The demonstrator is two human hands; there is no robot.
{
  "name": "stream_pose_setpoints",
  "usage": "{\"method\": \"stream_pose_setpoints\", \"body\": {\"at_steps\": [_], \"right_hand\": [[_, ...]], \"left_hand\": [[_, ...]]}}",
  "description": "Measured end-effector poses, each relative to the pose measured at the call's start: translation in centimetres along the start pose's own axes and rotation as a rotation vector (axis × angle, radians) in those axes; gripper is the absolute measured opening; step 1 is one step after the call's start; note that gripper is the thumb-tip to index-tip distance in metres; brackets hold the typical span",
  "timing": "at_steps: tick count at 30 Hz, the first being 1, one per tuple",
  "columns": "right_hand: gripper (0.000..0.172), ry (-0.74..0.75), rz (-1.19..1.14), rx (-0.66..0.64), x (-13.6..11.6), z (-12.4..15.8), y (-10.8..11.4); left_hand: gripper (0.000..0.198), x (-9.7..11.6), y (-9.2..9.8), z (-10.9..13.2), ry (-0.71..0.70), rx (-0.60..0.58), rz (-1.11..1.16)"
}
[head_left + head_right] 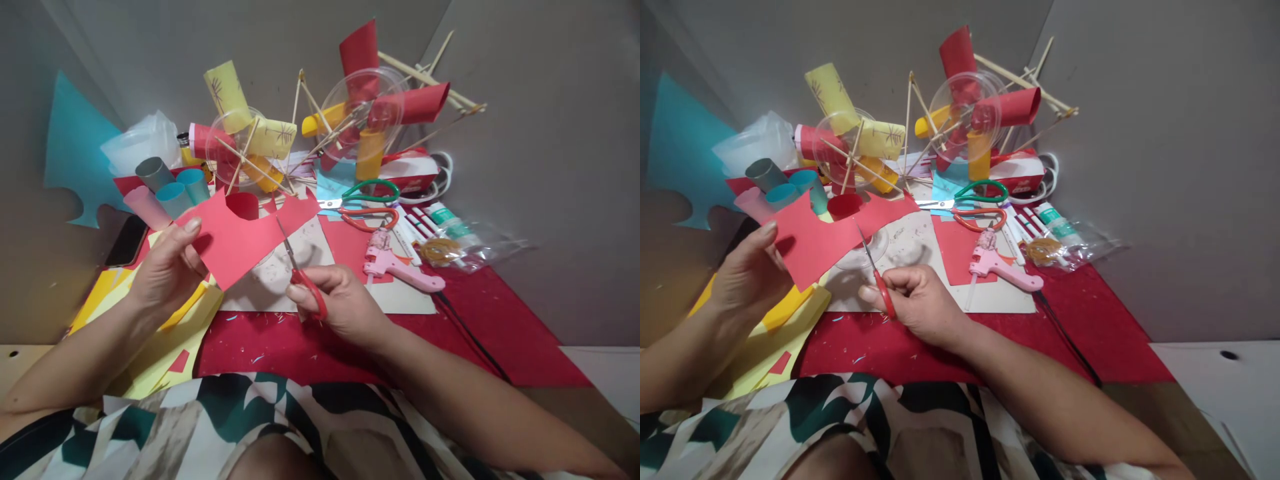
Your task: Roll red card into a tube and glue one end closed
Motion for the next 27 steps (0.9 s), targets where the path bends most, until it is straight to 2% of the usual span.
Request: {"method": "stream_pose_setpoints", "body": {"at_steps": [6,10,14,21,24,27], "right_hand": [[0.062,-0.015,0.076,0.022,-0.2,-0.1,-0.3],[0.058,-0.011,0.055,-0.06,-0.3,-0.1,-0.2],[0.057,-0.004,0.029,-0.092,-0.3,0.0,-0.1],[0.06,-0.032,0.043,0.016,-0.2,-0.1,-0.3],[0.063,-0.016,0.023,0.063,-0.2,-0.2,-0.1],[0.059,0.022,-0.002,0.141,0.0,-0.1,0.3]], "left_hand": [[0.025,-1.5,-1.7,1.4,0.133,-0.045,-0.071],[0.016,-1.8,-1.6,1.1,0.095,-0.1,-0.195],[0.017,-1.8,-1.6,1.0,0.115,-0.143,-0.239],[0.019,-1.6,-1.5,0.3,0.158,-0.068,-0.192],[0.019,-1.4,-1.0,-0.3,0.121,-0.085,-0.182],[0.017,-1.2,-0.6,-0.5,0.1,-0.124,-0.224]]}}
Point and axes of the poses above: each hand's wrist, its own z-axis away from the middle knuckle, its own y-axis out of the back of the hand, x = y × z, the point moved 2 cm from there along -z, towards the middle knuckle, and after that the axes turned 13 degrees about z, right-handed, at the moved point
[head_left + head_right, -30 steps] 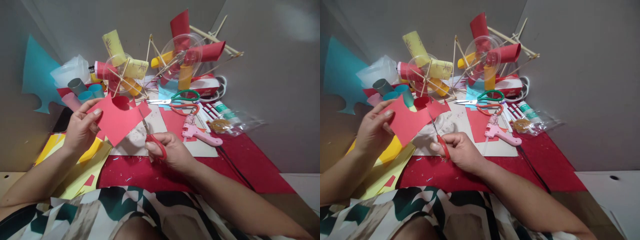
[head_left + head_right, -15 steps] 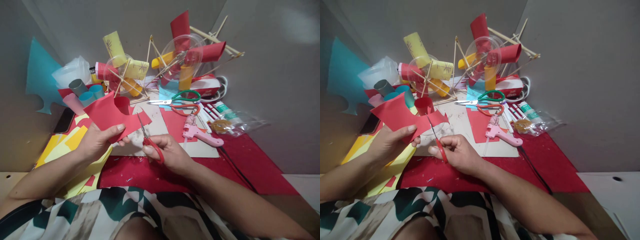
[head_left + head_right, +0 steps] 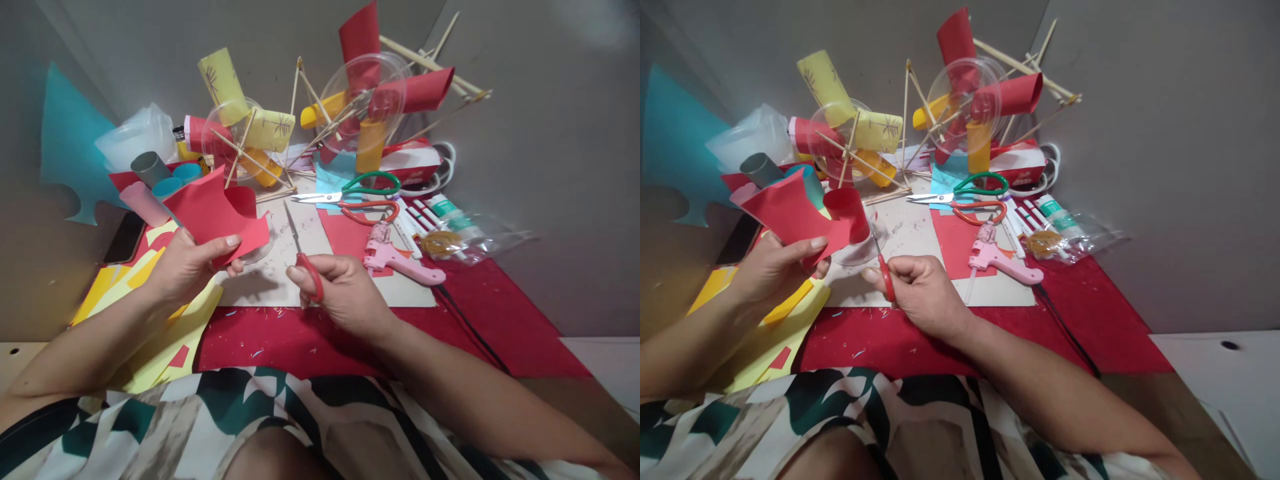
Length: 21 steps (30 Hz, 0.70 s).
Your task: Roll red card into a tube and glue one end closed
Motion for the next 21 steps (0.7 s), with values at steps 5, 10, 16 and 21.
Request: {"method": "stream_pose_setpoints", "body": {"at_steps": [5,10,16,21], "right_hand": [[0.045,0.127,-0.167,0.302,0.3,0.4,1.3],[0.04,0.232,-0.31,0.429,-0.6,0.9,1.8],[0.042,0.208,-0.246,0.401,-0.5,1.4,1.8],[0.04,0.248,-0.244,0.371,-0.4,1.7,1.6]], "left_hand": [[0.024,-2.1,-0.5,-0.1,0.241,-0.135,-0.149],[0.019,-6.7,-2.3,-2.0,0.445,-0.278,-0.219],[0.05,-5.6,-1.4,-3.6,0.308,-0.225,-0.475],[0.054,-1.4,1.5,-2.3,-0.053,-0.371,-1.31]]}}
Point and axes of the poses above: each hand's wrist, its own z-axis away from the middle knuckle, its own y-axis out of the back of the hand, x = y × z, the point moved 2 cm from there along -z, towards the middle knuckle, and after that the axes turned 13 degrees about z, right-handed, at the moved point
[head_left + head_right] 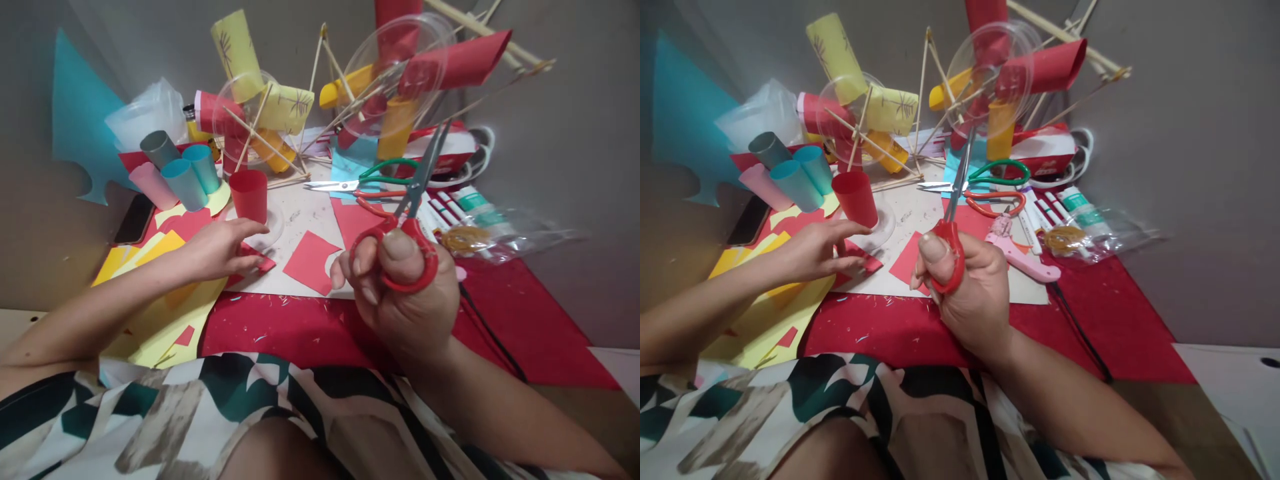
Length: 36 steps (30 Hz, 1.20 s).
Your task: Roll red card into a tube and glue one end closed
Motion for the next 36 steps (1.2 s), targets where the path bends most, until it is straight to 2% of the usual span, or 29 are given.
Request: {"method": "stream_pose_setpoints", "body": {"at_steps": [2,4,10,17,21,24,29,32,36], "right_hand": [[0.039,0.011,-0.005,0.001,0.0,0.1,-0.1],[0.04,0.018,-0.002,0.002,0.1,0.2,-0.1],[0.04,0.023,0.002,-0.032,-0.1,0.5,-0.2],[0.039,0.047,-0.018,-0.025,-0.6,0.6,-0.4],[0.042,0.053,0.029,-0.036,-0.3,0.5,-0.4],[0.044,0.054,0.062,-0.053,0.1,0.3,-0.4],[0.046,-0.038,0.207,-0.161,0.4,-0.4,-0.6],[0.049,-0.043,0.253,-0.142,0.3,-1.2,-0.6],[0.055,-0.044,0.255,-0.079,0.4,-2.1,-0.5]], "left_hand": [[0.066,-1.0,-0.1,0.6,0.024,-0.142,-0.147],[0.066,-1.8,-0.7,0.9,0.041,-0.195,-0.218],[0.024,-2.5,-2.2,0.6,-0.036,-0.105,-0.224],[0.027,-2.5,-1.5,0.9,0.015,0.024,-0.208],[0.031,-2.7,-1.9,1.0,-0.001,-0.007,-0.223],[0.023,-2.7,-2.6,0.7,-0.025,-0.012,-0.252],[0.021,-1.8,-3.3,0.5,-0.052,0.025,-0.252],[0.018,-0.5,-2.3,1.5,-0.044,0.085,-0.188],[0.013,1.9,1.2,5.1,-0.033,0.143,-0.066]]}}
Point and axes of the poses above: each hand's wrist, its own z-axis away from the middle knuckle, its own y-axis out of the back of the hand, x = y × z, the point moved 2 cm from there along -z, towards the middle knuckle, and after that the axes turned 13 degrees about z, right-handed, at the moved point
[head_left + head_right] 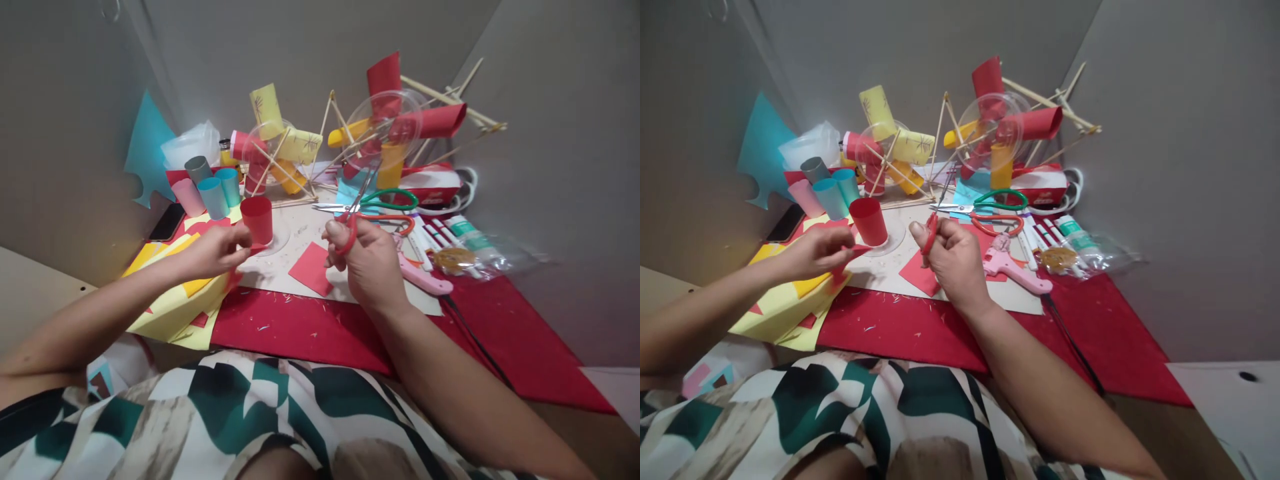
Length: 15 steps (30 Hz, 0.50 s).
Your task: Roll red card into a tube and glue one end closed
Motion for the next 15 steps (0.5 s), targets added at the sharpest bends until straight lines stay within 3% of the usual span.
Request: {"method": "stream_pose_setpoints", "body": {"at_steps": [1,3,6,7,8,11,15], "right_hand": [[0.055,0.001,0.003,0.002,0.0,-0.2,0.0],[0.056,0.007,0.017,-0.011,0.1,-0.4,-0.2],[0.055,0.021,0.052,-0.068,0.0,-0.2,-0.7],[0.055,0.03,0.067,-0.097,-0.1,0.0,-0.9],[0.056,0.042,0.081,-0.133,-0.1,0.3,-1.2],[0.056,0.091,0.122,-0.258,-0.3,1.5,-2.3],[0.052,0.159,0.172,-0.434,0.0,2.7,-3.7]], "left_hand": [[0.016,0.5,1.2,1.2,0.014,-0.011,0.038],[0.017,1.1,3.0,4.1,0.19,-0.161,0.198],[0.018,1.3,4.0,8.8,0.385,-0.482,0.29],[0.015,1.3,4.0,10.0,0.415,-0.526,0.285],[0.013,1.3,3.9,10.9,0.427,-0.487,0.245],[0.038,1.7,2.7,11.4,0.435,-0.27,0.287],[0.057,3.5,-0.6,7.6,0.313,-0.095,0.705]]}}
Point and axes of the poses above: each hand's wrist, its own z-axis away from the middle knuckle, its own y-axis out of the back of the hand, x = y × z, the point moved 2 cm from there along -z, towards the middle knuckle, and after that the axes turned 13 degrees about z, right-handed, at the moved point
